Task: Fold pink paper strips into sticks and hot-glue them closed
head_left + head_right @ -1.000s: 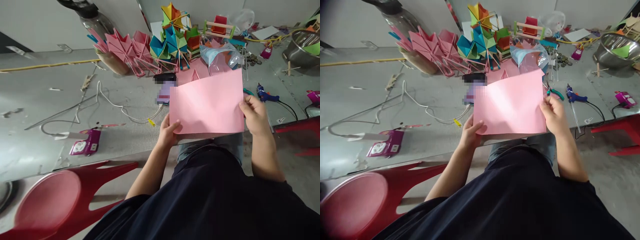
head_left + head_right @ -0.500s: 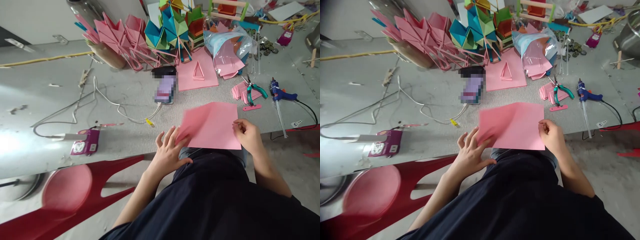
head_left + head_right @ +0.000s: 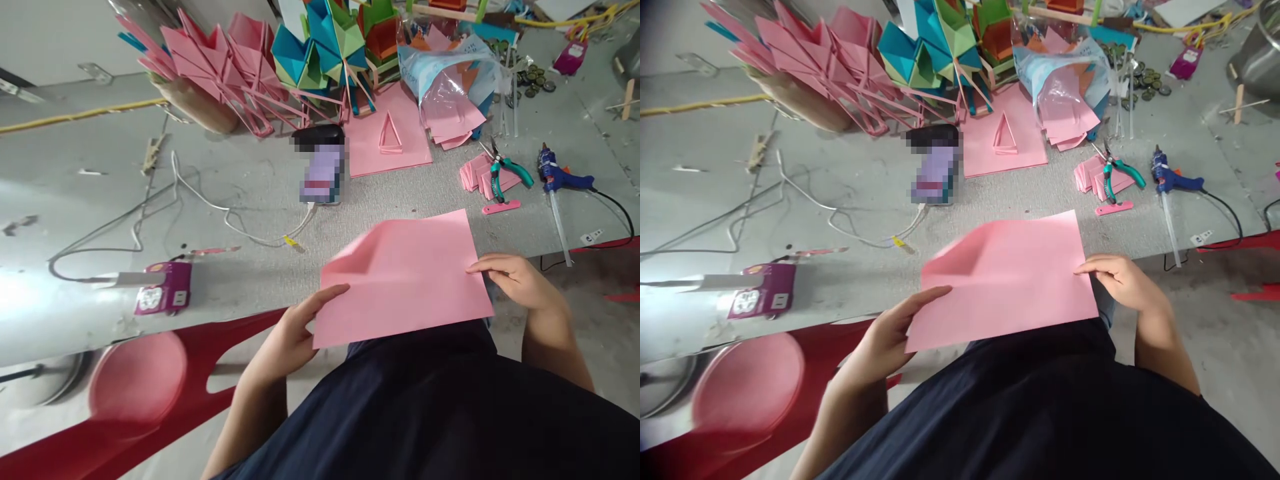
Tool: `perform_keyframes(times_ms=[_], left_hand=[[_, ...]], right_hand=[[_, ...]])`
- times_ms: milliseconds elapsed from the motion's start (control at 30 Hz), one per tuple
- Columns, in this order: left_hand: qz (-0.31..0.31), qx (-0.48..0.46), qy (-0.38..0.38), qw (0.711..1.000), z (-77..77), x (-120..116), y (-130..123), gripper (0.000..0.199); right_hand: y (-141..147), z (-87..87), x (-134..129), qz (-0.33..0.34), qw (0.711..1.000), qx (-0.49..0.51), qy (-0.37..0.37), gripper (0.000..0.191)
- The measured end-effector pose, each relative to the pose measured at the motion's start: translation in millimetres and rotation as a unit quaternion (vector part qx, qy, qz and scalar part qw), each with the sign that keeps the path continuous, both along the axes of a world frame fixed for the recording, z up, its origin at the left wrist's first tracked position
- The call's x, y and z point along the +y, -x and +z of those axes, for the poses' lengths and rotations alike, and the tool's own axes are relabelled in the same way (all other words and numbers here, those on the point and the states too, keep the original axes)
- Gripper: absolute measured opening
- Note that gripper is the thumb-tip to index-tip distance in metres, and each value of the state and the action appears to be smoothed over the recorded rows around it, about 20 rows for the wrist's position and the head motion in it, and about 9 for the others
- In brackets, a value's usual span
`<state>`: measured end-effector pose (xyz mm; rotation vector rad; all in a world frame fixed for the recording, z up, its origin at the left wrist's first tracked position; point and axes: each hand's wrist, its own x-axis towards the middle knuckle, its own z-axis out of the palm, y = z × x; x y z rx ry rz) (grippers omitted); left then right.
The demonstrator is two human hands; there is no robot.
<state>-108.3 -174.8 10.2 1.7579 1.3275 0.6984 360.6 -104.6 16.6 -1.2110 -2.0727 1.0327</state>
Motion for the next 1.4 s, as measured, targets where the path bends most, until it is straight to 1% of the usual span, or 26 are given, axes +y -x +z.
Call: perform_keyframes(times_ms=[33,100,133,200,267,333,400,467,533,567,633,733,800,833,900,967,1033,1100,1133,1167,1233,1267,1300,1367,1400], left_hand=[[0.033,-0.020,0.001,0.999,-1.9,-1.9,-0.8,0.043],[0.100,-0.058,-0.006,0.993,-8.3,-5.1,-6.5,0.020],[0.135,-0.078,-0.008,0.988,-11.9,-6.9,-10.9,0.015],[0.192,-0.122,-0.001,0.974,-18.4,-11.6,-20.8,0.021],[0.227,-0.159,0.015,0.961,-22.6,-17.4,-30.3,0.032],[0.251,-0.186,0.027,0.949,-25.4,-22.9,-38.3,0.041],[0.290,-0.222,0.033,0.930,-28.4,-26.0,-45.3,0.047],[0.337,-0.263,0.041,0.903,-32.6,-25.9,-52.2,0.046],[0.381,-0.283,0.041,0.879,-37.6,-23.5,-58.9,0.042],[0.400,-0.279,0.036,0.872,-40.0,-22.0,-61.8,0.041],[0.430,-0.247,0.017,0.868,-43.5,-20.0,-66.2,0.041],[0.443,-0.168,-0.009,0.881,-45.4,-20.3,-67.8,0.041],[0.431,-0.130,-0.022,0.893,-46.7,-21.5,-66.5,0.040],[0.422,-0.129,-0.026,0.897,-48.0,-21.8,-65.5,0.039],[0.398,-0.170,-0.033,0.901,-52.0,-21.1,-63.7,0.043],[0.358,-0.238,-0.029,0.903,-55.1,-17.4,-61.6,0.060],[0.308,-0.285,-0.020,0.907,-53.4,-9.2,-57.6,0.085],[0.261,-0.307,-0.009,0.915,-44.9,5.2,-50.3,0.108],[0.235,-0.321,0.003,0.917,-38.5,15.1,-45.4,0.115],[0.197,-0.338,0.037,0.920,-31.3,26.7,-40.0,0.117],[0.113,-0.363,0.138,0.915,-17.2,54.1,-30.2,0.111],[0.057,-0.360,0.204,0.908,-11.3,68.9,-27.1,0.114],[-0.005,-0.357,0.256,0.899,-6.9,84.0,-26.3,0.123],[-0.108,-0.343,0.328,0.873,-2.7,112.7,-33.0,0.134],[-0.149,-0.334,0.348,0.863,-2.9,125.8,-40.7,0.135]], right_hand=[[-1.0,1.1,-2.8,0.006,1.000,0.000,-0.011,0.039],[1.3,0.9,-8.5,0.004,0.999,0.006,-0.033,0.031],[4.0,-0.5,-11.6,0.000,0.999,0.015,-0.040,0.025],[10.7,-6.2,-17.8,-0.014,0.998,0.035,-0.054,0.014],[16.9,-15.2,-23.7,-0.053,0.994,0.050,-0.085,0.011],[21.6,-25.9,-28.1,-0.099,0.984,0.071,-0.127,0.013],[25.9,-35.9,-30.7,-0.132,0.972,0.114,-0.160,0.017],[31.7,-43.0,-31.9,-0.164,0.957,0.171,-0.166,0.022],[39.9,-46.3,-33.1,-0.200,0.945,0.209,-0.152,0.029],[44.6,-46.8,-33.9,-0.220,0.940,0.218,-0.141,0.032],[53.6,-46.6,-36.3,-0.264,0.930,0.222,-0.125,0.040],[62.8,-46.8,-41.1,-0.330,0.916,0.200,-0.106,0.052],[64.8,-48.5,-44.2,-0.363,0.910,0.174,-0.095,0.056],[64.8,-49.7,-45.5,-0.377,0.907,0.162,-0.092,0.056],[63.5,-52.2,-47.2,-0.395,0.902,0.149,-0.088,0.054],[61.6,-53.8,-47.2,-0.399,0.901,0.148,-0.086,0.050],[59.5,-53.5,-44.9,-0.400,0.897,0.161,-0.095,0.046],[56.8,-49.9,-40.0,-0.400,0.892,0.176,-0.111,0.043],[55.0,-46.7,-36.5,-0.399,0.891,0.180,-0.122,0.042],[52.9,-42.6,-32.4,-0.394,0.891,0.181,-0.134,0.041],[48.4,-32.0,-21.6,-0.373,0.897,0.176,-0.157,0.041],[46.3,-25.8,-14.5,-0.358,0.902,0.172,-0.166,0.043],[44.7,-19.2,-6.0,-0.342,0.908,0.169,-0.171,0.045],[43.8,-5.7,15.7,-0.305,0.923,0.164,-0.166,0.050],[44.9,0.9,29.1,-0.285,0.931,0.162,-0.161,0.051]])
